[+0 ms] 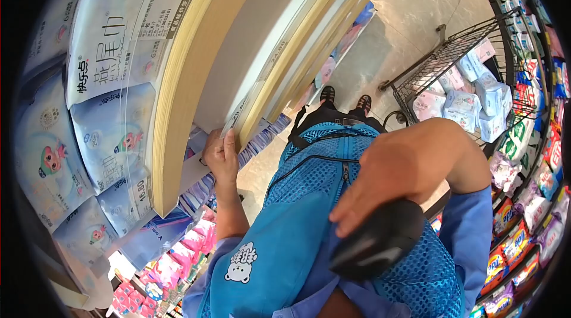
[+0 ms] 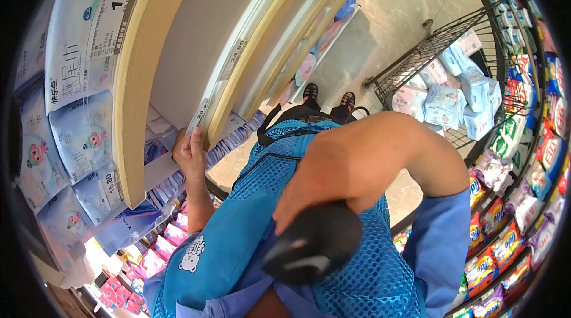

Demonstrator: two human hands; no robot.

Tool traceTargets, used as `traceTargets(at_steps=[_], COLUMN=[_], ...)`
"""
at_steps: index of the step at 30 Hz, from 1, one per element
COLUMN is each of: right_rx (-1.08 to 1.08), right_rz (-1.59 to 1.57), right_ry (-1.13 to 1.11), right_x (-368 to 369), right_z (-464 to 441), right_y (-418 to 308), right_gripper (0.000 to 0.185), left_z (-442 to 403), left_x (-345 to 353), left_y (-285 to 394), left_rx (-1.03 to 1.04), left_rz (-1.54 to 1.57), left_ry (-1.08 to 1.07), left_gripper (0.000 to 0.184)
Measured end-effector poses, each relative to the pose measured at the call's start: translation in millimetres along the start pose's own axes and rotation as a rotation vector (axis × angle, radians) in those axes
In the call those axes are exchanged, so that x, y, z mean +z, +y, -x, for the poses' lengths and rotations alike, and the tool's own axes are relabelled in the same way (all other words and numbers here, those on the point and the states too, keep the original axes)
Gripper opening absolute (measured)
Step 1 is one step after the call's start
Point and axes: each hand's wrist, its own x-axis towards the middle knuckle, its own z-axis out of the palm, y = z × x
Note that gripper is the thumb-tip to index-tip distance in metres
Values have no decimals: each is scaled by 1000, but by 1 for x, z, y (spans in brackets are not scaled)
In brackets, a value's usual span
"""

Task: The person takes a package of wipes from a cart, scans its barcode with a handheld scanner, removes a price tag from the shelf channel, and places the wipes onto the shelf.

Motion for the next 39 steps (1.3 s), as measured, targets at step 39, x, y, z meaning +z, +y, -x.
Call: traceTargets(at_steps=[39], right_rx=[510], right_rz=[1236], right_ry=[248], right_x=[72], right_z=[-86], right_y=[-18], right_gripper=[42], left_z=[-3], left_x=[-6], left_y=[2], left_rx=[3], left_rz=[-18], left_ry=[-64], left_gripper=[16])
